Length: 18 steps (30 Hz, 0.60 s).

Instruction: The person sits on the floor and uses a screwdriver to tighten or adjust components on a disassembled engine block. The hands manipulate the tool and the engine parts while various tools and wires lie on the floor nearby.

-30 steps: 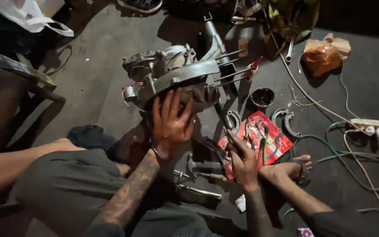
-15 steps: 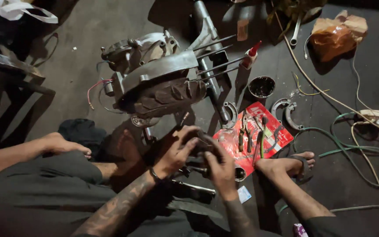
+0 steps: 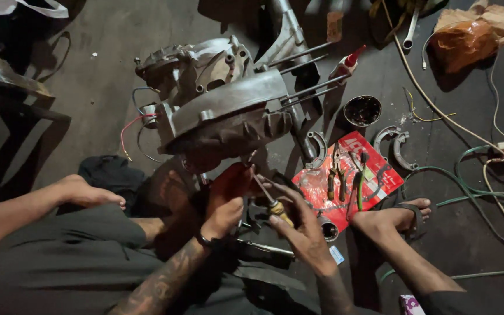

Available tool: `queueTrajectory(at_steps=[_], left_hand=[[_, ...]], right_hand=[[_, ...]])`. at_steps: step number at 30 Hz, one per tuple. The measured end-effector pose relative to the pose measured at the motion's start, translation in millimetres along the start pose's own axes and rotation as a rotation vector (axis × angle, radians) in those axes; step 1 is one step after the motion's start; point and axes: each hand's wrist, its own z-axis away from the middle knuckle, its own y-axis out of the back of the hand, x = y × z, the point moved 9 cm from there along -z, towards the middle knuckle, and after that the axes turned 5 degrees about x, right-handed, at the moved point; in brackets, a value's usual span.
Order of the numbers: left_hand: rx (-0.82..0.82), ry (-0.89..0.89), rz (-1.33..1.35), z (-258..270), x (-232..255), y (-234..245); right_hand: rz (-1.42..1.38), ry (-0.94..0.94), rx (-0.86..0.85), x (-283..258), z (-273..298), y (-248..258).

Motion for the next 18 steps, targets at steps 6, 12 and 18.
queueTrajectory(at_steps=[6,12,18], left_hand=[[0.140,-0.144,-0.795,-32,75,-82],[0.246,-0.091,-0.576,-30,34,-71],[0.272,0.057,-0.446,-17,16,-74]], right_hand=[[0.262,0.235,0.157,-37,5,10],[0.433,0.353,0.295,-66,5,5],[0.458,0.338,0.222,-54,-1,-15]])
